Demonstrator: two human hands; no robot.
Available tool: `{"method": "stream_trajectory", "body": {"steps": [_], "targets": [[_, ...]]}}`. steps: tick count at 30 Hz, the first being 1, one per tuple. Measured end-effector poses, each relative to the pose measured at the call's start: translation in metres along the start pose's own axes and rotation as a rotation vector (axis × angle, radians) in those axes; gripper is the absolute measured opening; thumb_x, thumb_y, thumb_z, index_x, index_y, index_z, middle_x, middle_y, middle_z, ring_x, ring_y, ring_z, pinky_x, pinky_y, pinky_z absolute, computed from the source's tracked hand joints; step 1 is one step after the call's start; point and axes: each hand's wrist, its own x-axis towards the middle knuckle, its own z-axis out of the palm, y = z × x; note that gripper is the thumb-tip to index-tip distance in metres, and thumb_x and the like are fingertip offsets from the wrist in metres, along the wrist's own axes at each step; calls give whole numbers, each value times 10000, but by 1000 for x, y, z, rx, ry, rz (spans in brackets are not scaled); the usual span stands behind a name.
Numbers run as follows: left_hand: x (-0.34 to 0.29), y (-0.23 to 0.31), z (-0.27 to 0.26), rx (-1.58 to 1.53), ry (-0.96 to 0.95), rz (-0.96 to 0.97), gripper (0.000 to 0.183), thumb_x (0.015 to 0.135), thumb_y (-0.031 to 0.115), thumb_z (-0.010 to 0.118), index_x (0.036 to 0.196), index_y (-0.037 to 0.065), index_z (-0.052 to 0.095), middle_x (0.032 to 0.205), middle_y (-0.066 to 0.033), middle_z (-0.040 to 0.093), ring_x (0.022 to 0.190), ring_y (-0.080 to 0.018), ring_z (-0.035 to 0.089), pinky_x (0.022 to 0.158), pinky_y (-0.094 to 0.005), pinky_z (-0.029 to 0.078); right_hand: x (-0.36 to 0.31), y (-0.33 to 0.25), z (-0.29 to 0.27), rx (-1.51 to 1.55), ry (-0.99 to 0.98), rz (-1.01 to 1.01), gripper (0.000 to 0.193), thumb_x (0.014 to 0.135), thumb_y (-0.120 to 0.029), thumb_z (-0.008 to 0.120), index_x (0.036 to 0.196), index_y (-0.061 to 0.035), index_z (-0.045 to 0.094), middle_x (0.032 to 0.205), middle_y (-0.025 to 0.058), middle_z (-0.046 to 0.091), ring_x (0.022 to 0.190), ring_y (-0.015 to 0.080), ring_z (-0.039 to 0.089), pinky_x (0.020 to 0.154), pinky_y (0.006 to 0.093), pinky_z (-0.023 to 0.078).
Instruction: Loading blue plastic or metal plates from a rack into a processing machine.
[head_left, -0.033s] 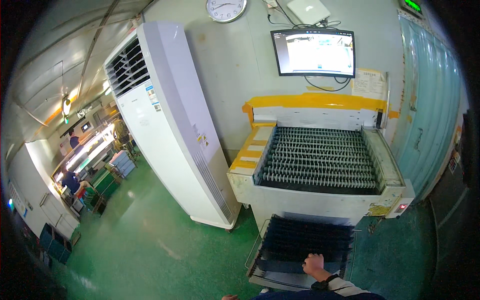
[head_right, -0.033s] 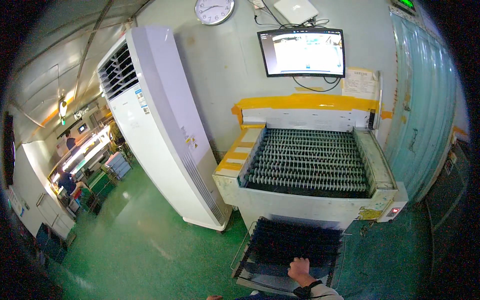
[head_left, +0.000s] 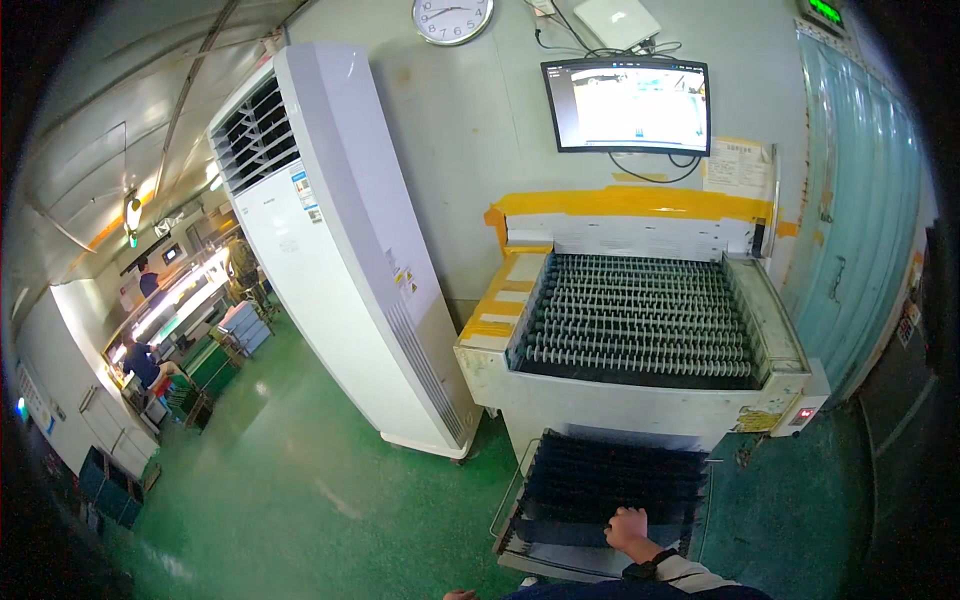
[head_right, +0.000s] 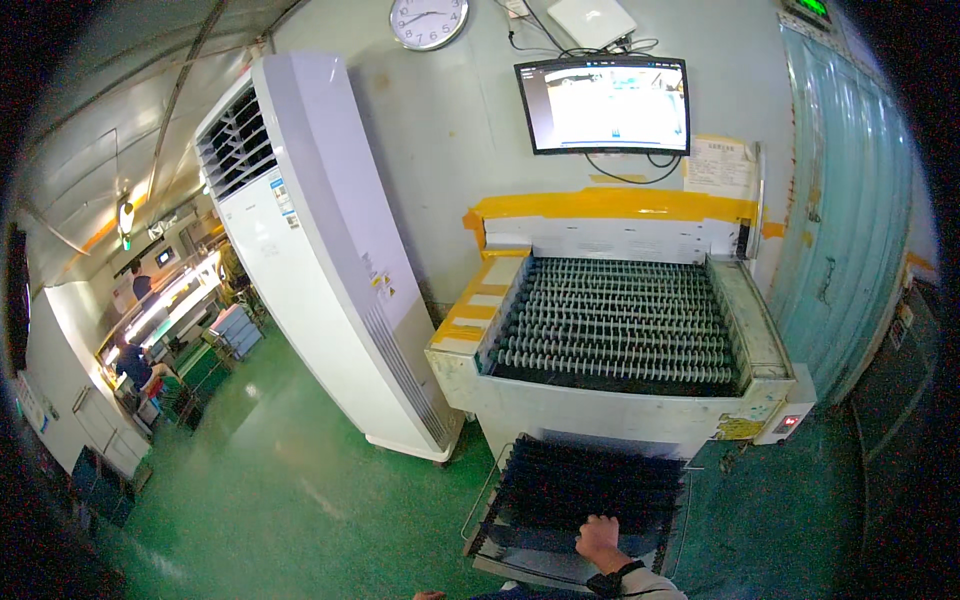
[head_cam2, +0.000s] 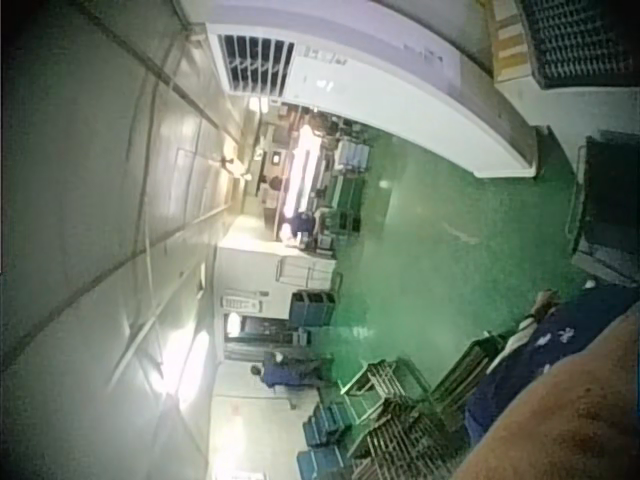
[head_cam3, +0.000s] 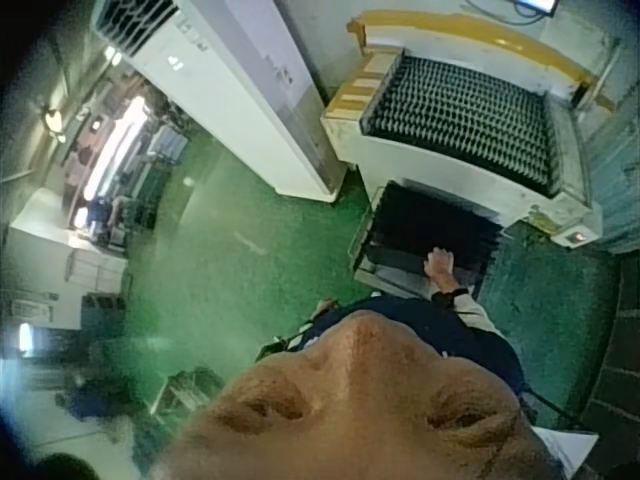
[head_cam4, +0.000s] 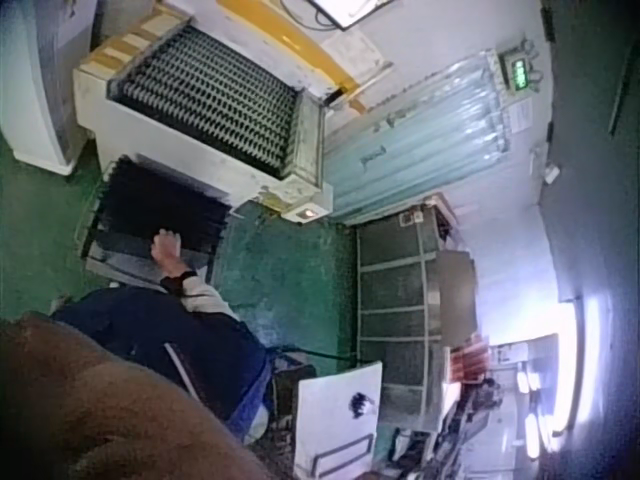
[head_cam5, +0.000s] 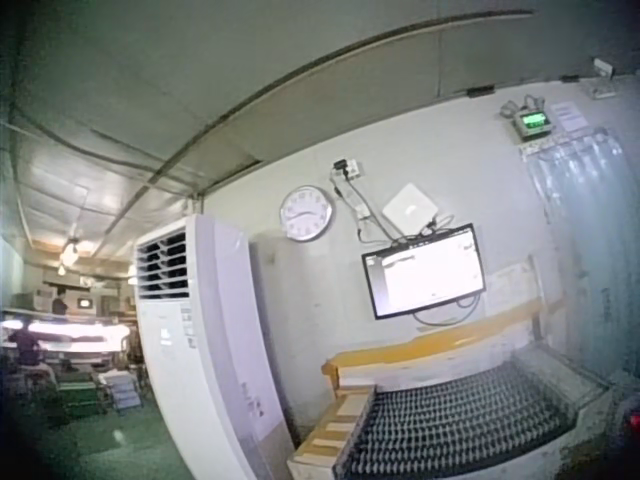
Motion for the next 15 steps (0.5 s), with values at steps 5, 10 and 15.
{"method": "stream_trajectory", "body": {"steps": [5, 10, 15], "targets": [[25, -25, -6, 167, 45, 81, 234, 868, 290, 627, 937, 74, 682, 835, -102, 662, 732, -223, 590, 641, -410, 481, 2, -3, -2, 2, -1, -15, 279, 732, -378, 656, 806, -124, 745, 919, 88, 621, 951, 281, 584, 839, 450, 417], [40, -33, -8, 230, 51, 114, 226, 867, 282, 630, 935, 73, 681, 832, -98, 662, 730, -220, 590, 636, -403, 482, 0, -3, -6, -17, -39, 2, 287, 732, -383, 663, 845, -131, 740, 963, 83, 624, 984, 275, 580, 845, 449, 418], [48, -37, -12, 266, 54, 131, 218, 867, 274, 633, 932, 72, 679, 828, -94, 661, 728, -217, 589, 631, -396, 484, 1, -4, -9, -24, -81, 20, 285, 749, -386, 652, 874, -145, 740, 996, 78, 620, 1020, 269, 565, 863, 449, 407]]}}
